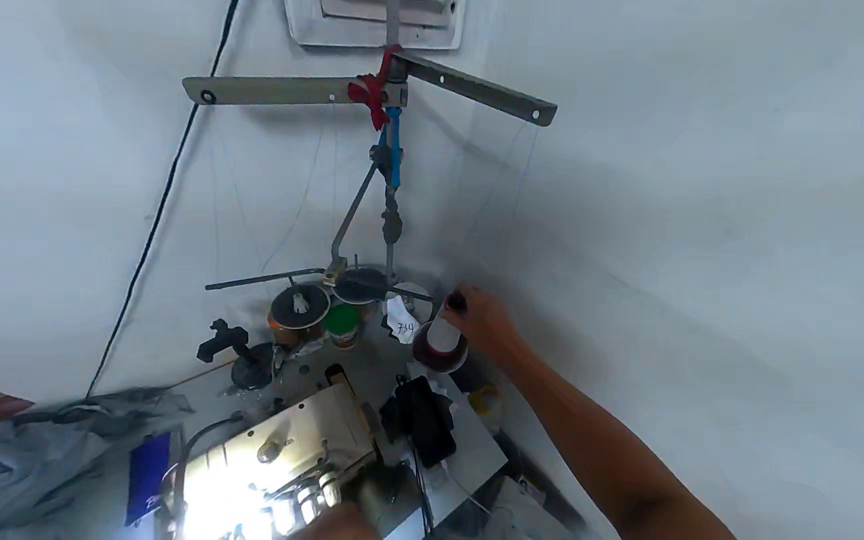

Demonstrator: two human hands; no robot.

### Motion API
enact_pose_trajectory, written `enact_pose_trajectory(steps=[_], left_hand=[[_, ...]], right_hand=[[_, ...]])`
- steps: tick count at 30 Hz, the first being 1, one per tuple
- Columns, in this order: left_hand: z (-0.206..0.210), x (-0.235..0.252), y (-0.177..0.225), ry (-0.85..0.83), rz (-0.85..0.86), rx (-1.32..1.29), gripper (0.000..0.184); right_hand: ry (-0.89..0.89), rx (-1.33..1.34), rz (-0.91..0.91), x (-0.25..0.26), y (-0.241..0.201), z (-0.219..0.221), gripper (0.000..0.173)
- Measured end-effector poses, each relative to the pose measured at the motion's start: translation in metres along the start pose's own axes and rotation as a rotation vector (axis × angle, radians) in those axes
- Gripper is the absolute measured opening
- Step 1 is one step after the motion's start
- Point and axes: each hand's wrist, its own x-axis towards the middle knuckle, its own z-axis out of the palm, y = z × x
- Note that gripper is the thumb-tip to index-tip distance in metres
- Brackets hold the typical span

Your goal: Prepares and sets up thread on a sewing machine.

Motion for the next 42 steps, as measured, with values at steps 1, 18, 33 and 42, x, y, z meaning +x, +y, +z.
enact_pose_trajectory(steps=[1,18,33,42], left_hand=[[-0.004,0.012,0.0,-0.071,-0.022,-0.015,0.026],[0.074,0.227,-0.051,0.155,-0.423,-0.861,0.048],[0.057,0.136,-0.035,0.32,-0.321,0.095,0.016],[0.038,0.125,-0.019,0.422,-0.288,0.203,0.015]], right_hand=[[-0.024,-0.01,0.015,0.003,0.002,0.002,0.041],[-0.045,1.116,0.333,-0.012,0.019,-0.009,0.035],[-0.175,0.533,-0.132,-0.101,0.024,0.0,0.03],[-0.372,0.649,-0.122,-0.106,0.014,0.0,0.031]])
